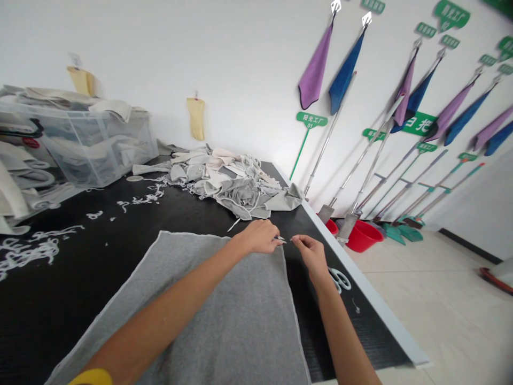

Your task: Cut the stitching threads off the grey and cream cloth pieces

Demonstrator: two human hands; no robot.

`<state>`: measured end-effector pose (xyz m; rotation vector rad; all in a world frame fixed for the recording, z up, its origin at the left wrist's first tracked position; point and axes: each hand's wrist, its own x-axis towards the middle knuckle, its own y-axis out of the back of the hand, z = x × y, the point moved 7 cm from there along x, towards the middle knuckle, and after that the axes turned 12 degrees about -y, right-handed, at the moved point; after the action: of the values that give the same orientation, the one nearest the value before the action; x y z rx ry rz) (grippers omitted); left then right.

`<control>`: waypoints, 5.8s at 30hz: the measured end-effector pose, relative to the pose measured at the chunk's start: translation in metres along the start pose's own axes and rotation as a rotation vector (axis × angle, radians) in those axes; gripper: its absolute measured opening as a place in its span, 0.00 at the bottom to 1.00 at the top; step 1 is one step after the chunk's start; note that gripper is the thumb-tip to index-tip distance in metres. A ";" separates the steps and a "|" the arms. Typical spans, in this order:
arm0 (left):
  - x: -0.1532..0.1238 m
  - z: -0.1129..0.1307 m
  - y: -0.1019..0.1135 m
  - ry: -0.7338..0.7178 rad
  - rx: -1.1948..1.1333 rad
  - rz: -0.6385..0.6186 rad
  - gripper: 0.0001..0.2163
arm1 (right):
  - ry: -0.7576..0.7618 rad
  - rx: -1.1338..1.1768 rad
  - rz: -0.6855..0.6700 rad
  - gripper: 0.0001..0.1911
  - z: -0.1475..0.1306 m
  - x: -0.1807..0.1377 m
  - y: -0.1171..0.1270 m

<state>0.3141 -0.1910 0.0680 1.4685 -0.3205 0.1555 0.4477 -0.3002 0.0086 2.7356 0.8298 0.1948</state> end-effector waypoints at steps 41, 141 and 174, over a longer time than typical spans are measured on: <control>-0.456 0.014 0.083 0.840 -0.377 0.868 0.14 | 0.553 -0.426 -0.565 0.13 -0.223 -0.140 -0.348; -0.444 0.017 0.069 0.824 -0.059 0.588 0.13 | 0.342 -0.235 -0.611 0.14 -0.127 -0.081 -0.381; -0.444 0.019 0.065 0.788 -0.049 0.581 0.14 | 0.017 -0.396 0.038 0.21 0.009 -0.006 -0.025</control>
<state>-0.1286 -0.1622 -0.0046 1.1242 -0.0904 1.1484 0.4319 -0.2855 -0.0080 2.3807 0.6610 0.3498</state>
